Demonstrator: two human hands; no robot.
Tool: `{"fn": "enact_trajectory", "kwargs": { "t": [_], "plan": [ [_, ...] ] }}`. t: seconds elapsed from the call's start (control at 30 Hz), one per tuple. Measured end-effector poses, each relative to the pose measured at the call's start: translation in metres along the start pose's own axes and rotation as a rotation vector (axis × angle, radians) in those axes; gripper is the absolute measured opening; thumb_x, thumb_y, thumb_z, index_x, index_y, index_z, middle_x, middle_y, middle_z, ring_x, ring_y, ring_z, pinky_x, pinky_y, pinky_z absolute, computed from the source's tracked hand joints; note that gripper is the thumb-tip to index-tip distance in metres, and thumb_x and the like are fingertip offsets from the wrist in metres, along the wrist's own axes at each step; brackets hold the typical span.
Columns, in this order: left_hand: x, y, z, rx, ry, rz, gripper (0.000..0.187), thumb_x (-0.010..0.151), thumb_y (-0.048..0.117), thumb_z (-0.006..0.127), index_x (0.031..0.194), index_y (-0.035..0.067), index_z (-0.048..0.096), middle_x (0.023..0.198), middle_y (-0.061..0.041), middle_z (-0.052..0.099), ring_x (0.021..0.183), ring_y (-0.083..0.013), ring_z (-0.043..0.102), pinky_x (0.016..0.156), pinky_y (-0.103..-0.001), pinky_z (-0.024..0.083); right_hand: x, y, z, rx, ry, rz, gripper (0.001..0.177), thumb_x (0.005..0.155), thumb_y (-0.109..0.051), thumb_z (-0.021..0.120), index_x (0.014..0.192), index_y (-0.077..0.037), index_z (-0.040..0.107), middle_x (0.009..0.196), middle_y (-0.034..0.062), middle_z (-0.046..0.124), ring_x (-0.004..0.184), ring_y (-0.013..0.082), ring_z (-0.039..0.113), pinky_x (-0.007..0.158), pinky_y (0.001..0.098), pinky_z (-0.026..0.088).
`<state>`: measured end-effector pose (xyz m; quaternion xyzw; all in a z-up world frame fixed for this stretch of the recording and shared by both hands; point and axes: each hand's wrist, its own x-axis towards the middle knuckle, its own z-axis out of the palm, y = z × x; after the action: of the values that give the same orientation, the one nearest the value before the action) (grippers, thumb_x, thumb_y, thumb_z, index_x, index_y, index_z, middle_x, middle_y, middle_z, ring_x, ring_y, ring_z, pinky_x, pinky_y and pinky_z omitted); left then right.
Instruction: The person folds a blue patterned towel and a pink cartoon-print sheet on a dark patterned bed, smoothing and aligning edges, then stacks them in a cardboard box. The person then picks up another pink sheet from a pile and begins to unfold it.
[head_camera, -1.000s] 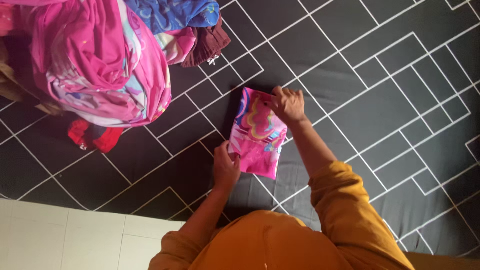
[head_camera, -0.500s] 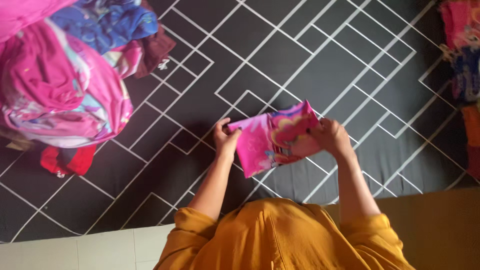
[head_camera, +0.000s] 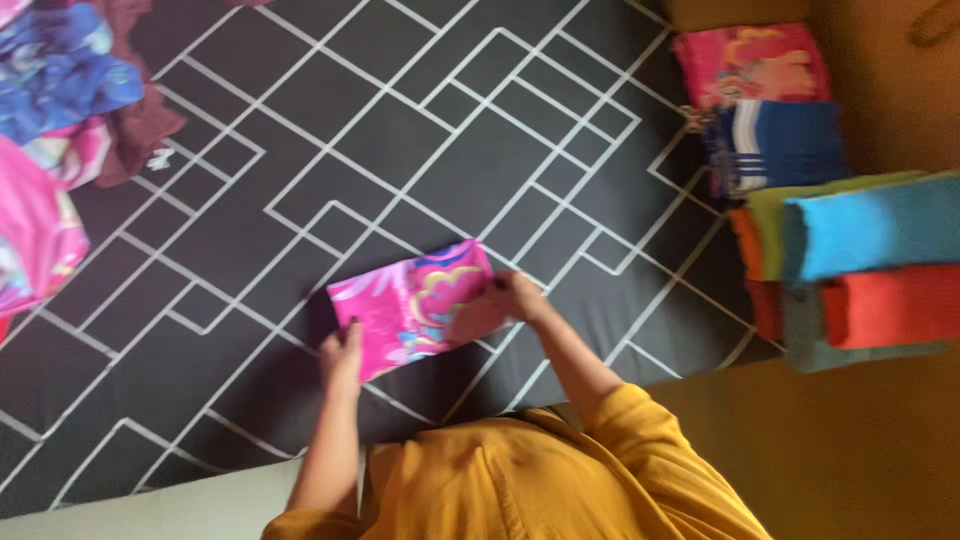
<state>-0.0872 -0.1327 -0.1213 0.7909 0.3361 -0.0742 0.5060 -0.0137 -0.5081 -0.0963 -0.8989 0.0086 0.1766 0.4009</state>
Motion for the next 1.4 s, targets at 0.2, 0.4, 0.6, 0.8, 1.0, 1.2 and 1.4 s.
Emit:
{"fn": "enact_trajectory", "kwargs": {
  "t": [0.2, 0.4, 0.6, 0.8, 1.0, 1.2, 1.4],
  "plan": [
    [-0.024, 0.061, 0.008, -0.201, 0.031, 0.128, 0.02, 0.102, 0.019, 0.064, 0.096, 0.0, 0.066, 0.082, -0.005, 0.065, 0.075, -0.0114, 0.055, 0.068, -0.033, 0.047, -0.001, -0.002, -0.001, 0.338, -0.02, -0.004, 0.025, 0.093, -0.024, 0.069, 0.11, -0.005, 0.073, 0.088, 0.0087, 0.073, 0.082, 0.0174, 0.068, 0.074, 0.035, 0.055],
    [-0.044, 0.153, 0.024, -0.348, -0.125, 0.374, 0.013, 0.101, 0.013, 0.063, 0.099, 0.0, 0.063, 0.085, 0.0, 0.059, 0.077, -0.0075, 0.05, 0.069, -0.03, 0.045, -0.007, -0.008, -0.1, 0.633, 0.014, -0.071, 0.013, 0.097, -0.006, 0.07, 0.108, 0.001, 0.067, 0.097, 0.0072, 0.074, 0.089, 0.0146, 0.067, 0.079, 0.0329, 0.056],
    [-0.079, 0.286, 0.1, -0.547, -0.33, 0.509, 0.011, 0.104, 0.012, 0.061, 0.105, 0.002, 0.065, 0.09, 0.002, 0.057, 0.083, -0.0067, 0.051, 0.072, -0.028, 0.046, -0.021, -0.03, -0.29, 0.592, 0.101, -0.209, 0.021, 0.092, -0.001, 0.07, 0.112, -0.001, 0.067, 0.098, 0.0037, 0.072, 0.091, 0.0119, 0.067, 0.079, 0.0272, 0.054],
    [-0.107, 0.406, 0.21, -0.632, -0.533, 0.643, 0.016, 0.104, 0.011, 0.055, 0.114, 0.003, 0.064, 0.098, 0.004, 0.061, 0.091, -0.0039, 0.055, 0.082, -0.023, 0.046, -0.008, -0.001, -0.464, 0.627, 0.182, -0.321, 0.044, 0.081, 0.009, 0.06, 0.123, -0.002, 0.063, 0.109, 0.0029, 0.071, 0.1, 0.0124, 0.067, 0.086, 0.0252, 0.054],
    [-0.113, 0.496, 0.354, -0.72, -0.634, 0.636, 0.012, 0.106, 0.008, 0.059, 0.114, 0.001, 0.063, 0.097, 0.003, 0.058, 0.088, -0.0046, 0.052, 0.078, -0.023, 0.044, 0.028, 0.072, -0.603, 0.402, 0.335, -0.133, 0.043, 0.083, 0.006, 0.059, 0.125, -0.004, 0.066, 0.101, 0.0047, 0.071, 0.088, 0.0147, 0.067, 0.071, 0.0273, 0.052],
    [-0.098, 0.551, 0.469, -0.603, -0.638, 0.679, 0.014, 0.104, 0.009, 0.057, 0.114, 0.002, 0.065, 0.097, 0.003, 0.065, 0.087, -0.0042, 0.057, 0.08, -0.022, 0.048, 0.097, 0.185, -0.678, 0.235, 0.434, -0.033, 0.034, 0.085, 0.004, 0.063, 0.119, -0.001, 0.067, 0.097, 0.0086, 0.068, 0.087, 0.0177, 0.063, 0.071, 0.0304, 0.05],
    [-0.061, 0.534, 0.597, -0.528, -0.57, 0.523, 0.015, 0.107, 0.007, 0.056, 0.114, 0.0, 0.067, 0.093, -0.002, 0.062, 0.083, -0.0096, 0.053, 0.076, -0.027, 0.046, 0.186, 0.31, -0.683, 0.175, 0.47, 0.118, 0.044, 0.079, 0.007, 0.055, 0.12, -0.001, 0.067, 0.101, 0.0106, 0.07, 0.093, 0.0224, 0.063, 0.075, 0.0351, 0.05]
  ]
}}
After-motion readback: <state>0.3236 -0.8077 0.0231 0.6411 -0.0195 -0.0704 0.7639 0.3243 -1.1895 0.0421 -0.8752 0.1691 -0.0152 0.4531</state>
